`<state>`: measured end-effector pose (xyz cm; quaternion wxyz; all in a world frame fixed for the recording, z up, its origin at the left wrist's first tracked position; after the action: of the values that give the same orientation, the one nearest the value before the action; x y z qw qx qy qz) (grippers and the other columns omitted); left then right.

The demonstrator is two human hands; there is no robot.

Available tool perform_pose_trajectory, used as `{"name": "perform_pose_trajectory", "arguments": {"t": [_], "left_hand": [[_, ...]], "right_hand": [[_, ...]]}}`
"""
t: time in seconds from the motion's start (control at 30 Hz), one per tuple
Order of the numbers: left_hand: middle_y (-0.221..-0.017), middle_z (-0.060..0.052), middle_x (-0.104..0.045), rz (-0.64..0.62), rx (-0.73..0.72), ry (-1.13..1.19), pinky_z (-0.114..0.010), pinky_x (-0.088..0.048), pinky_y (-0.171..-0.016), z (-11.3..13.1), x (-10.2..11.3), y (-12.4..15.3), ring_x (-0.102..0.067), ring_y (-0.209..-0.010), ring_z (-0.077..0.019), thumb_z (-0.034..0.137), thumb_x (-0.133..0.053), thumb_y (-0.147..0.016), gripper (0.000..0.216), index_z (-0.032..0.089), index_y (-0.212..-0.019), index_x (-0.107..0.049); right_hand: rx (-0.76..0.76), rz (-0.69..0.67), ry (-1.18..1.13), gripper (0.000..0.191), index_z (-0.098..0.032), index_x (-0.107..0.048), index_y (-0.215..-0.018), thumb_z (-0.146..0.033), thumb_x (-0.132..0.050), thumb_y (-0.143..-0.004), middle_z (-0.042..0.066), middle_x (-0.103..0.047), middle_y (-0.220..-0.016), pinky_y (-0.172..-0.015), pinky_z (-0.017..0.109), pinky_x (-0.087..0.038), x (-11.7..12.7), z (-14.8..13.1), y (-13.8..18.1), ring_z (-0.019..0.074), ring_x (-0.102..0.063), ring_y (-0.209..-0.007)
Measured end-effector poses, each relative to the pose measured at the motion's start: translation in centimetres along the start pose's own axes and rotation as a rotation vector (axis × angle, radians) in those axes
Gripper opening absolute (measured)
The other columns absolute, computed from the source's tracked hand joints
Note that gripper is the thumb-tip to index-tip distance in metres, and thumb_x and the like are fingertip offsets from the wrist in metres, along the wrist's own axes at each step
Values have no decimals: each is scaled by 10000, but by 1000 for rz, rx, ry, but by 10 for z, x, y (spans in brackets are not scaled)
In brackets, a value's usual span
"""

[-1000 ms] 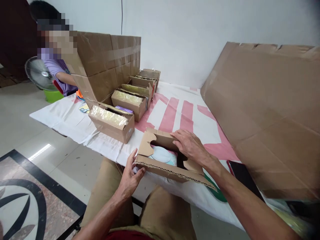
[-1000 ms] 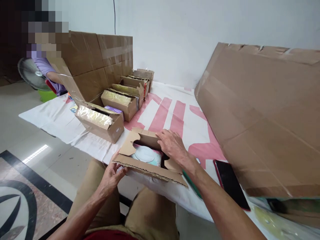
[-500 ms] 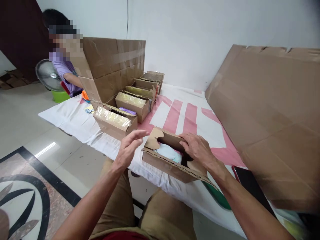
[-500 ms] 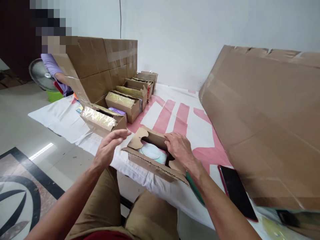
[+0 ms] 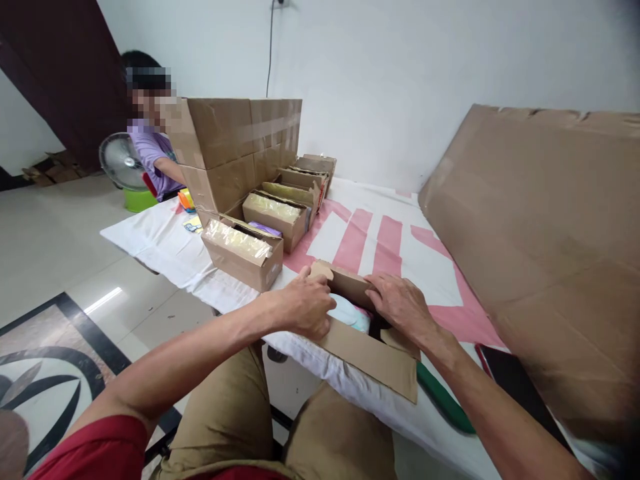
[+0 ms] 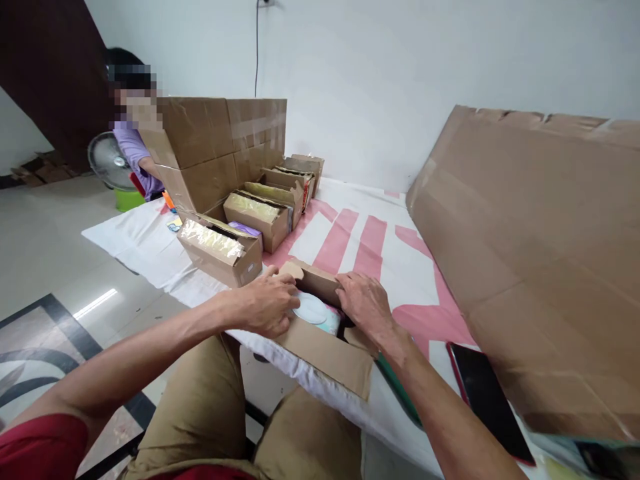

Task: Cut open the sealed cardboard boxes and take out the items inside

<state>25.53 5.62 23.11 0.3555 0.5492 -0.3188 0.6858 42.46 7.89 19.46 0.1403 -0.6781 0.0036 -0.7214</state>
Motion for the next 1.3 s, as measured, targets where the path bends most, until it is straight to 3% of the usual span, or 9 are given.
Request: {"name": "perform_pose_trajectory", "arguments": {"t": [0.13, 0.27, 0.33, 0.47, 0.6, 0.87, 1.03, 1.2, 1.3], "left_hand": [[-1262, -182, -673, 290, 129, 28, -572, -348, -1084, -12, 4, 31, -542, -1204, -401, 242, -661, -757, 202, 183, -920, -763], [-1446, -141, -575, 464, 226, 176, -577, -323, -1143, -30, -5, 49, -502, -1295, -399, 380, -748, -786, 383, 228, -1137, -728], [-1519, -155, -507, 537, 282, 252, -580, -319, -1165, -39, -15, 55, -455, -1379, -415, 447, -781, -770, 538, 238, -1255, -677], [-1518, -202, -489, 563, 445, 527, -579, -387, -1143, -54, -48, 61, -467, -1410, -417, 508, -761, -785, 790, 207, -1473, -514], [-1558, -167, -481, 573, 508, 864, -541, -394, -1165, -58, -78, 63, -458, -1444, -377, 516, -744, -804, 889, 244, -1569, -380], [-1548, -172, -489, 563, 553, 1016, -503, -456, -1108, -57, -88, 54, -559, -1325, -353, 411, -730, -768, 914, 185, -1568, -350], [-1501, -157, -543, 577, 599, 952, -484, -456, -1111, -56, -79, 53, -574, -1311, -353, 342, -723, -739, 867, 179, -1530, -407], [-1427, -136, -605, 581, 620, 899, -475, -463, -1107, -56, -75, 52, -604, -1284, -353, 347, -714, -735, 868, 190, -1535, -415], [-1420, -143, -620, 574, 656, 883, -498, -463, -1109, -57, -73, 50, -600, -1295, -368, 339, -727, -724, 915, 199, -1562, -389]], "right_hand": [[53, -29, -4, 272, -192, -709, -1136, -173, -548, -918, 102, -773, -1133, -862, 376, -486, 10, -4, 4, 281, -692, -1043], [118, 56, 28, 195, -204, -710, -1074, -200, -588, -921, 118, -757, -1117, -855, 398, -479, 40, -24, 10, 300, -675, -1022], [212, -2, -32, 210, -223, -707, -1100, -206, -576, -938, 103, -751, -1121, -855, 377, -488, 42, -41, 12, 279, -677, -1027], [319, -314, -183, 407, -207, -650, -1306, -253, -630, -902, 109, -722, -1244, -938, 373, -516, 14, -59, 13, 273, -677, -1130], [271, -447, -246, 599, -187, -574, -1436, -402, -675, -886, 150, -720, -1270, -963, 421, -529, -19, -53, 9, 314, -683, -1159], [266, -355, -344, 555, -205, -599, -1397, -388, -663, -877, 149, -735, -1270, -927, 425, -549, -25, -48, 6, 323, -714, -1119], [92, -187, -478, 578, -207, -632, -1386, -295, -634, -815, 106, -696, -1378, -1024, 433, -532, -5, -41, 3, 310, -675, -1231], [-15, 2, -644, 480, -221, -731, -1256, -335, -651, -797, 88, -757, -1244, -946, 430, -576, 25, -30, 10, 312, -713, -1122], [-114, 98, -818, 507, -207, -739, -1241, -387, -716, -767, 77, -787, -1090, -774, 389, -612, 47, -12, 13, 287, -742, -932]]}}
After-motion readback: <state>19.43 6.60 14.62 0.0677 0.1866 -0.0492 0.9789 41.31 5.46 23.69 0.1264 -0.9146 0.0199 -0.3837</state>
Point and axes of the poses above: each hand's wrist, its own y-axis away from the middle knuckle, its own x-axis out of the back of the hand, z = x × y, the point moved 7 cm from there along -y, towards the middle knuckle
